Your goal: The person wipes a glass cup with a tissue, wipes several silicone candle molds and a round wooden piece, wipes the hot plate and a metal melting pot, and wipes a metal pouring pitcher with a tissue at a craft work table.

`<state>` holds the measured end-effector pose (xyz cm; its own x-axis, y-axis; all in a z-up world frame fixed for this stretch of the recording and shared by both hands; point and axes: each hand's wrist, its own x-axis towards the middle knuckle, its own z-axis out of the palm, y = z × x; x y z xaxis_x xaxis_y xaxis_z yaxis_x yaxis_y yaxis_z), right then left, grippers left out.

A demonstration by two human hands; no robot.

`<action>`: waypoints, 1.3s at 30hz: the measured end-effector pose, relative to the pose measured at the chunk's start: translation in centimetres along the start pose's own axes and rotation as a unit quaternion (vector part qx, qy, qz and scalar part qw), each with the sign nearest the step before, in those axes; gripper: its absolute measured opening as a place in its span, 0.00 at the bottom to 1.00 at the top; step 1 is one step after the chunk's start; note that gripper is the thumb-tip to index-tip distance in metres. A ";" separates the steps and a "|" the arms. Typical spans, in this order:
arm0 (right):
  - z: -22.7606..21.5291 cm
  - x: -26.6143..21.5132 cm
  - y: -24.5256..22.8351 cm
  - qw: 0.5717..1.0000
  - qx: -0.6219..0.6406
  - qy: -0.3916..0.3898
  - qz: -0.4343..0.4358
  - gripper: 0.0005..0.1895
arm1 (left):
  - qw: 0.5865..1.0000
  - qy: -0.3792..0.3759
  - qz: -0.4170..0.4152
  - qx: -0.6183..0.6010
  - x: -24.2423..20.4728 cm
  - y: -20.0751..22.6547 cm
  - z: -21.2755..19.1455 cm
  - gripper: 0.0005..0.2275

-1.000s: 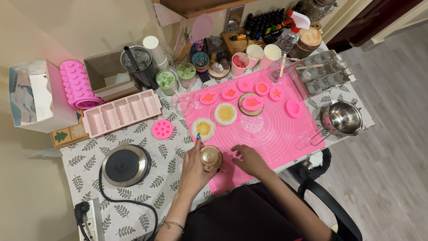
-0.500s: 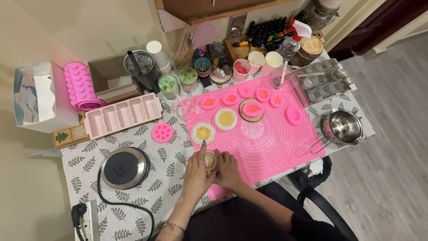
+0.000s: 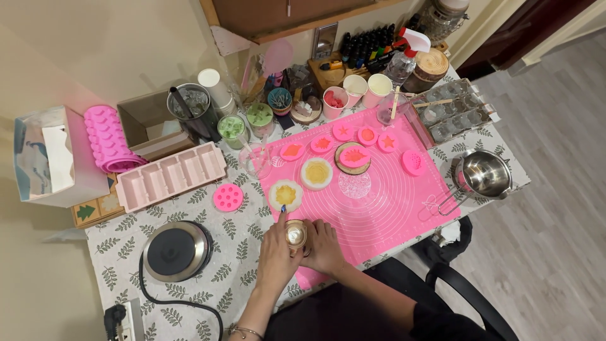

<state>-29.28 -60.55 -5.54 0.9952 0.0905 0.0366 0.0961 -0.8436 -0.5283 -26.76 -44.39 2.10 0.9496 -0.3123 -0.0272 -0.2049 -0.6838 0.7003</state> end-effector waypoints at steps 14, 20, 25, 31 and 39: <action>-0.5 0.3 0.3 1.000 -0.001 -0.019 -0.020 0.53 | 0.999 -0.024 0.011 -0.027 0.9 1.7 -2.9 0.58; 0.0 0.2 1.1 0.999 -0.010 -0.032 -0.026 0.56 | 0.998 -0.064 0.008 -0.007 0.9 0.2 -2.1 0.57; -2.0 0.4 2.2 0.998 0.016 -0.056 -0.026 0.57 | 0.997 -0.081 -0.015 0.007 0.5 -0.3 -1.7 0.55; -3.2 1.2 17.5 0.955 0.183 0.159 0.172 0.25 | 0.996 -0.081 -0.026 -0.024 0.9 2.1 -5.7 0.57; -10.8 6.0 28.3 0.899 -0.009 0.286 0.333 0.48 | 0.998 0.021 0.020 -0.048 2.2 3.7 -6.0 0.51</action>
<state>-20.45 -89.57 -11.14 0.6778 -0.7198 0.1498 -0.5290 -0.6190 -0.5805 -23.98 -43.68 8.88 0.9507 -0.3088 0.0295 -0.2200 -0.6042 0.7659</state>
